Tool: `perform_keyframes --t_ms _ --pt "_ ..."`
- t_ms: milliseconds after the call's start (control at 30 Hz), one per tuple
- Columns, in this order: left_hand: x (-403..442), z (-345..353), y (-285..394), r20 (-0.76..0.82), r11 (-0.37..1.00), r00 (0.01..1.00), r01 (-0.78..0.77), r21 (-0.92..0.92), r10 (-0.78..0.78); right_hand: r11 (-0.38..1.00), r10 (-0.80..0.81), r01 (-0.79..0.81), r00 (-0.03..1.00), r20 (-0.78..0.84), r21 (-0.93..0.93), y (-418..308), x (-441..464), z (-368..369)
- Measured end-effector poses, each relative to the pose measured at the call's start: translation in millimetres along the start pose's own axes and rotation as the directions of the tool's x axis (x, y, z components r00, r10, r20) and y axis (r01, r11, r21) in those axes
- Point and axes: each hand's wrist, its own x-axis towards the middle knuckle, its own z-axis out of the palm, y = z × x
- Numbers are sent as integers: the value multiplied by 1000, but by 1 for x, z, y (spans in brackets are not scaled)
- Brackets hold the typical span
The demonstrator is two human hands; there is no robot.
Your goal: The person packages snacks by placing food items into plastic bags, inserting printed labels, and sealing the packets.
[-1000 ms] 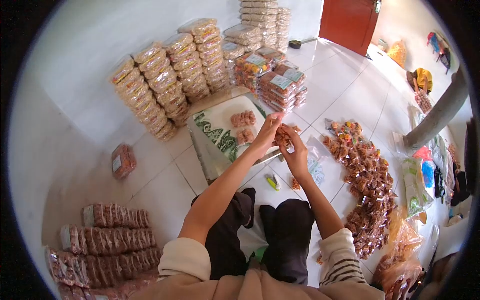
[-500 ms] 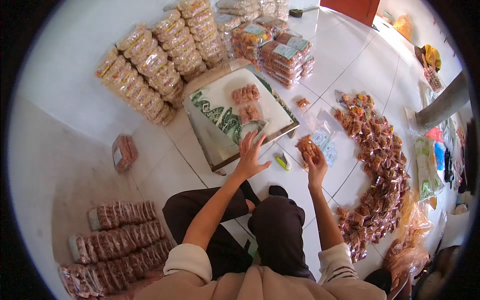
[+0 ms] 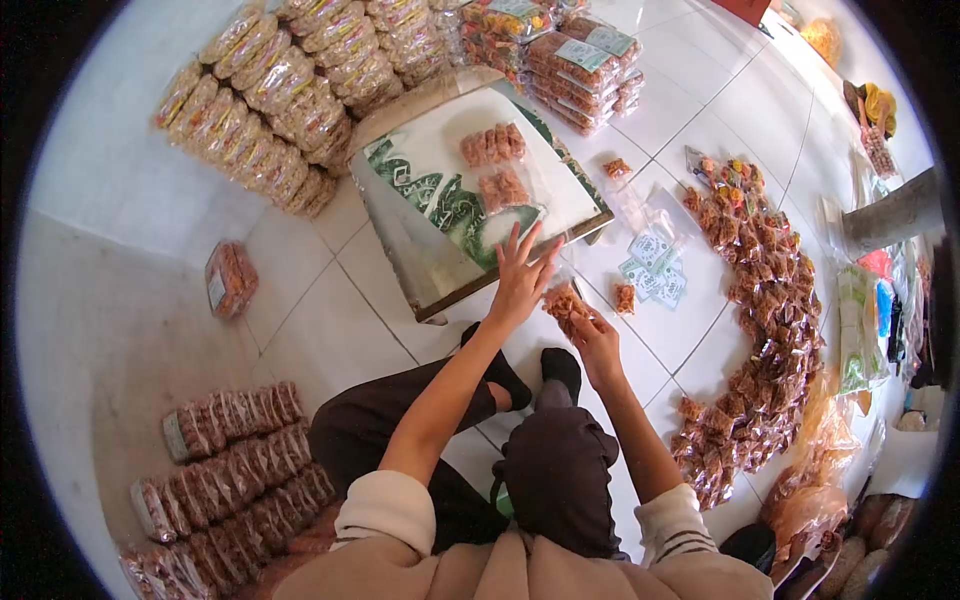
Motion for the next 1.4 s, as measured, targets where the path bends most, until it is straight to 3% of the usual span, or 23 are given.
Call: perform_keyframes --t_ms 33,200,300,333,367,433,533,600,633,667,700,733,800,833,900,1033,1100,1200,1267,1333,1367,1400 --pt "3 0 2 5 1000 1000 1 5 -1 994 -53 49 998 30 101 -16 -5 16" --pt "16 7 -1 42 993 995 91 -76 -88 979 -176 180 983 -46 97 -24 20 25" --pt "19 10 1 56 994 998 38 -106 -32 913 -407 391 888 -213 -116 -22 27 31" --pt "18 11 5 43 999 999 29 -34 -28 913 -407 390 888 -214 -115 -17 29 34" --pt "18 13 9 29 999 999 20 38 -21 857 -508 462 830 -230 -227 -13 33 38" --pt "18 17 16 9 999 1000 26 -18 -26 736 -647 529 732 -212 -422 -7 39 45" --pt "16 9 22 1 995 999 32 -90 -32 736 -603 498 790 -108 -459 -15 45 51" --pt "14 -3 24 -95 986 992 64 -154 -79 675 -686 607 726 -52 -420 -11 61 49" --pt "15 -1 11 -229 937 955 104 -332 -187 609 -656 504 754 -32 -612 -21 56 54" --pt "20 3 -2 -319 831 862 186 -524 -394 504 -625 383 780 -21 -774 -27 54 59" --pt "30 10 -18 -274 598 697 272 -754 -662 417 -699 464 713 51 -782 -19 65 55" --pt "41 13 -32 -283 599 693 265 -756 -663 410 -700 472 711 62 -781 -15 74 52" --pt "60 9 -54 -205 379 506 267 -886 -838 331 -765 646 611 205 -688 -14 87 53" --pt "68 4 -58 -214 382 506 255 -888 -836 322 -768 654 603 215 -684 -18 89 54" --pt "74 0 -72 -11 367 544 553 -748 -839 443 -632 578 743 218 -685 -23 88 56" --pt "82 17 -92 -17 299 487 507 -808 -873 401 -617 636 719 319 -659 -29 96 59" --pt "80 25 -99 176 35 500 385 -922 -848 270 -576 727 647 499 -631 -31 102 56" --pt "80 37 -108 137 97 493 420 -902 -859 209 -548 760 612 570 -615 -36 112 53" --pt "77 39 -108 161 110 484 484 -868 -860 224 -569 739 628 530 -635 -36 121 56" --pt "77 40 -100 66 189 466 480 -856 -882 337 -596 724 659 459 -602 -41 125 65" --pt "76 41 -95 66 189 462 484 -854 -885 401 -529 640 746 405 -656 -44 127 69" --pt "80 29 -76 138 99 468 448 -889 -873 406 -525 638 749 405 -655 -45 125 75"
